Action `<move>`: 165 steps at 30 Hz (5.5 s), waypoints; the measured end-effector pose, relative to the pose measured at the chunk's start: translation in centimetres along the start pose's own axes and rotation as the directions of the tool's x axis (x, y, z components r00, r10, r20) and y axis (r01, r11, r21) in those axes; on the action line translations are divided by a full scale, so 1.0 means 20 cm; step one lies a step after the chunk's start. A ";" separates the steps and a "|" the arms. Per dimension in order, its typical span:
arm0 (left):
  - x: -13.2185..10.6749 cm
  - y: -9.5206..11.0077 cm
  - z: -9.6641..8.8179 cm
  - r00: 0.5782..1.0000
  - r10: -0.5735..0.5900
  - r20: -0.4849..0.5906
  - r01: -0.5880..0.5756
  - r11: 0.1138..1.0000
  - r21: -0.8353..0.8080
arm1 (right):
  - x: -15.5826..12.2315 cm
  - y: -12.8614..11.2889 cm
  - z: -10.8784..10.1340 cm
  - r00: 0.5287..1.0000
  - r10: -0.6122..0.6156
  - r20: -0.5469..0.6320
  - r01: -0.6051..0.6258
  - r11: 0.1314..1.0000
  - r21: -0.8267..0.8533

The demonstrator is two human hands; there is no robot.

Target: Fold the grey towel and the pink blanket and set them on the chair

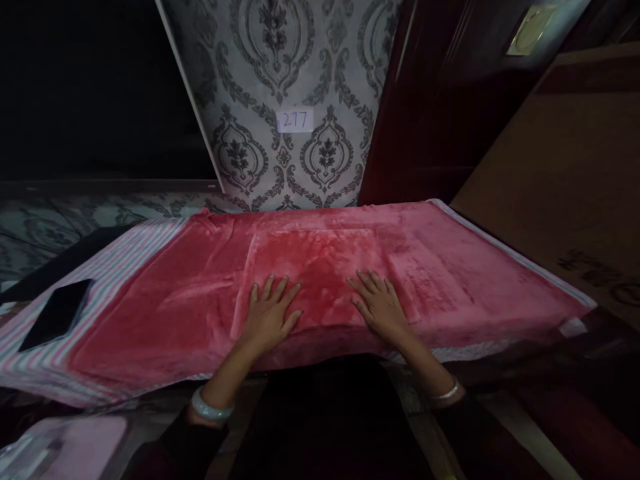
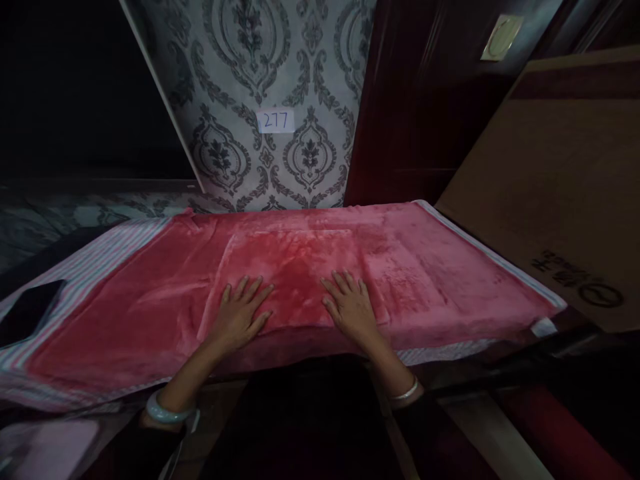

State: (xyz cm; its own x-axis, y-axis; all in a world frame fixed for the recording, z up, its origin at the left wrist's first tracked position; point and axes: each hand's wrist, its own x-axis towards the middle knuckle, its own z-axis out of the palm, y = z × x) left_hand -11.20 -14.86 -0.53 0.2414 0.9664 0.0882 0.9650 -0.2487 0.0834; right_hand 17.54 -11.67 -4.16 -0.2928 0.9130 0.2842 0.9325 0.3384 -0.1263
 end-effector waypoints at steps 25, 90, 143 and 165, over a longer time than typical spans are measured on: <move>0.01 0.25 0.00 0.997 0.033 -0.067 -0.033 0.999 -0.005 | 0.04 -0.28 -0.06 0.999 -0.050 0.011 0.049 0.997 0.067; 0.79 -0.22 -0.07 0.952 -0.301 -0.052 0.298 0.953 -0.051 | -0.08 0.05 -0.03 0.974 0.226 0.023 -0.221 0.968 -0.118; 0.80 -0.27 -0.03 0.940 -0.325 -0.100 0.314 0.942 -0.117 | 0.40 -0.18 -0.03 0.981 0.006 0.193 -0.014 0.999 0.042; 0.36 -0.02 -0.05 0.998 -0.030 0.064 0.032 0.998 -0.045 | 0.25 -0.16 -0.11 0.960 -0.036 0.279 0.009 0.995 0.096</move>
State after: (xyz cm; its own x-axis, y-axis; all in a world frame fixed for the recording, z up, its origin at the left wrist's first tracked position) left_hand -9.92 -7.86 1.08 0.2189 0.9755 0.0219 0.9668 -0.2198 0.1304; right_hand 13.52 -8.73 -0.14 -0.3734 0.9276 0.0119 0.9052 0.3671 -0.2144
